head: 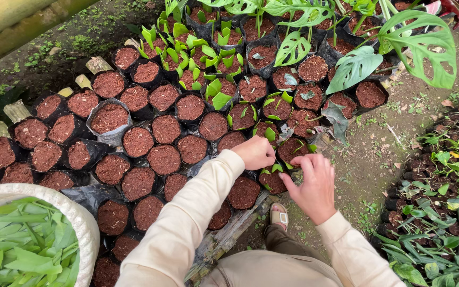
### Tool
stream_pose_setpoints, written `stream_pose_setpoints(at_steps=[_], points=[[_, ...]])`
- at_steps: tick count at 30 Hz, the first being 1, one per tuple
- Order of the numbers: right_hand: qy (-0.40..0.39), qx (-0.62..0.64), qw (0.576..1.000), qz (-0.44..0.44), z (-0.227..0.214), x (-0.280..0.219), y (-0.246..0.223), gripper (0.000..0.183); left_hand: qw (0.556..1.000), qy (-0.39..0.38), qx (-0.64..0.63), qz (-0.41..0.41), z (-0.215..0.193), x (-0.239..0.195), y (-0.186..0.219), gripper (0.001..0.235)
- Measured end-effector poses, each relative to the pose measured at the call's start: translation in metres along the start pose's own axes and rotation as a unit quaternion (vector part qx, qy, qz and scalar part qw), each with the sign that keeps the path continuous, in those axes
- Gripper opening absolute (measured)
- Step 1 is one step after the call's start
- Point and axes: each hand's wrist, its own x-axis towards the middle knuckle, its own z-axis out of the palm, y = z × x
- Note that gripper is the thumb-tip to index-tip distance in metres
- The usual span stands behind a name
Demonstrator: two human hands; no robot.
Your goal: The person repeatedly picks green leaves from a white bowl and inserts them into small black nursery bags filled with soil. The person works methodically across rows of bags on a bamboo rack, placing one leaf per bag.
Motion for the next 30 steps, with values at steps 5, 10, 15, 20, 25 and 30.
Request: stream_pose_setpoints(at_steps=[5, 10, 15, 20, 25, 30], points=[[0.015, -0.049, 0.997, 0.065, 0.01, -0.001, -0.004, 0.079, 1.0, 0.01, -0.004, -0.002, 0.004, 0.002, -0.003, 0.023], [0.012, -0.095, 0.992, 0.08, 0.024, 0.005, -0.002, 0.087, 0.999, 0.018, -0.024, -0.016, 0.01, 0.001, -0.006, 0.023], [0.003, -0.113, 0.99, 0.084, 0.031, 0.011, -0.005, 0.085, 1.0, 0.015, -0.001, -0.016, 0.009, 0.001, -0.005, 0.022], [0.039, -0.059, 0.994, 0.084, 0.026, 0.0, -0.002, 0.079, 1.0, 0.017, -0.002, -0.022, 0.007, 0.003, -0.004, 0.023], [0.023, 0.23, 0.936, 0.267, 0.021, -0.047, 0.018, 0.031, 1.0, 0.006, -0.008, -0.009, 0.004, 0.0, 0.001, 0.025], [-0.065, 0.391, 0.818, 0.416, 0.053, -0.055, 0.037, 0.037, 0.995, -0.041, -0.033, -0.088, -0.003, -0.001, 0.015, 0.034]])
